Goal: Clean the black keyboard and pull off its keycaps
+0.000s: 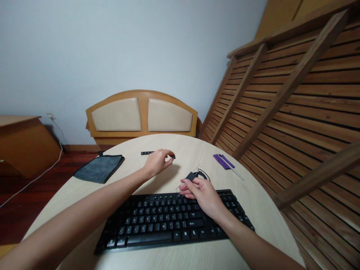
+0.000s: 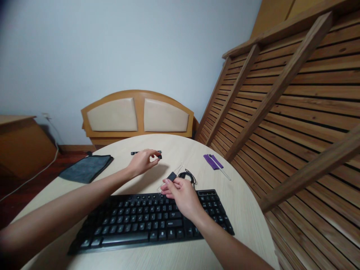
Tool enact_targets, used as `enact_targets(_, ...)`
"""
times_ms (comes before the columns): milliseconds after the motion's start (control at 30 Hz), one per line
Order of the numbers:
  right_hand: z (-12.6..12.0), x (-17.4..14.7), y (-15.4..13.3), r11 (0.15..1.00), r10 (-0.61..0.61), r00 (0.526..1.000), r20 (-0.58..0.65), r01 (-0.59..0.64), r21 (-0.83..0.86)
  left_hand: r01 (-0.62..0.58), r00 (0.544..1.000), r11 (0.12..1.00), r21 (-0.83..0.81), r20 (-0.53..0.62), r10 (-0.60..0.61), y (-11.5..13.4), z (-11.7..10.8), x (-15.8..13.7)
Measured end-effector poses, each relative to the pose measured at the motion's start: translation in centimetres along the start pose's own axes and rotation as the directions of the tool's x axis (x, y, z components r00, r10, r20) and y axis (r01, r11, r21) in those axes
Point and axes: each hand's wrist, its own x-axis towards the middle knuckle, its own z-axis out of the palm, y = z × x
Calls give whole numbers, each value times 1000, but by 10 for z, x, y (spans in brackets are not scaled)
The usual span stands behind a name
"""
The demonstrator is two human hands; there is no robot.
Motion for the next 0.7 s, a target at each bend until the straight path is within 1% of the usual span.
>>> enact_targets(100, 1, -2, -1, 1000, 9, 1000, 7, -9, -12, -43, 998, 998, 43, 41, 41, -22, 20, 28)
enact_targets(200, 1, -4, 0, 1000, 22, 1000, 12, -21, -10, -65, 995, 995, 71, 78, 59, -39, 40, 48)
enact_targets(400, -1, -4, -1, 999, 35, 999, 24, -35, -9, -17, 997, 994, 105, 81, 8, -54, 73, 68)
enact_targets(533, -3, -4, -2, 999, 42, 999, 29, -42, -9, 45, 996, 992, 122, 73, -54, -58, 85, 71)
enact_targets(700, -3, -4, -1, 999, 47, 998, 33, -46, -10, 110, 990, 985, 136, 70, -120, -61, 86, 71)
